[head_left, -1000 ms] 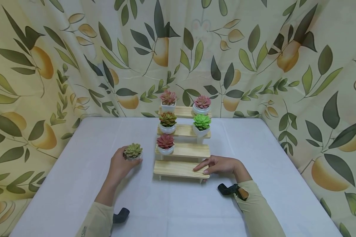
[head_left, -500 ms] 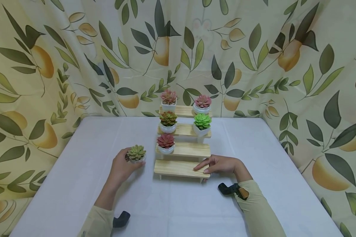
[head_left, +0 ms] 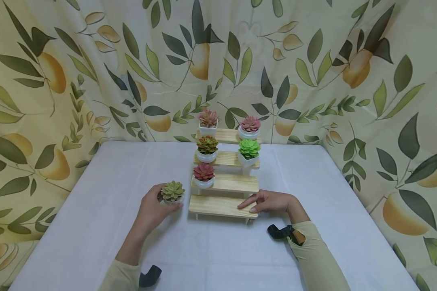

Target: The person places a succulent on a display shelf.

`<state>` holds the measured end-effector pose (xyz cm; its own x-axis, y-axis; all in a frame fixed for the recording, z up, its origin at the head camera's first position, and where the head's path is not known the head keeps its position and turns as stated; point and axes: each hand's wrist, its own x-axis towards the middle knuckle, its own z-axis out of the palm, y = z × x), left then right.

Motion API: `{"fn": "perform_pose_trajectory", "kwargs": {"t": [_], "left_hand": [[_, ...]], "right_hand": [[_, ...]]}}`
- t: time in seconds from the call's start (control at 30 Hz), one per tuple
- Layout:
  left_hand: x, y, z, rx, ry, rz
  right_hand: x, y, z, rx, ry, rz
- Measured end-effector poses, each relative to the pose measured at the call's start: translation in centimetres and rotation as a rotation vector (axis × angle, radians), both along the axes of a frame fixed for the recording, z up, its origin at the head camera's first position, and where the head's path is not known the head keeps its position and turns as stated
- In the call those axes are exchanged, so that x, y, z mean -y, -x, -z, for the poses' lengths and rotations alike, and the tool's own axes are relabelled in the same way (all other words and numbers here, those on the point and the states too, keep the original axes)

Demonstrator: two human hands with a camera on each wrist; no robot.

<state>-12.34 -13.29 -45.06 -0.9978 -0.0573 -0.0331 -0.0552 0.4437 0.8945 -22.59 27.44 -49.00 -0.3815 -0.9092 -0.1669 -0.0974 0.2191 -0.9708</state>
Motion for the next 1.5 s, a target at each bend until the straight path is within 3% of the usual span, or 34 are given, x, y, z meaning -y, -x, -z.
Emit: {"fn": "perform_pose_trajectory", "kwargs": {"t": [0.27, 0.7, 1.0, 1.5], "left_hand": [[-0.3, -0.7, -0.3, -0.009, 0.01, 0.012], [-1.1, -1.5, -0.9, -0.096, -0.022, 0.065], [-1.7, -1.8, -0.6, -0.105, -0.014, 0.084], [-2.9, -2.6, -1.2, -0.132, -0.03, 0.127]], "right_hand": [[0.0, -0.1, 0.1, -0.001, 0.002, -0.005], [0.0, -0.1, 0.1, -0.01, 0.029, -0.018], [0.0, 0.0, 0.1, -0.018, 0.032, -0.021], [0.0, 0.0, 0.0, -0.02, 0.016, -0.014]]}}
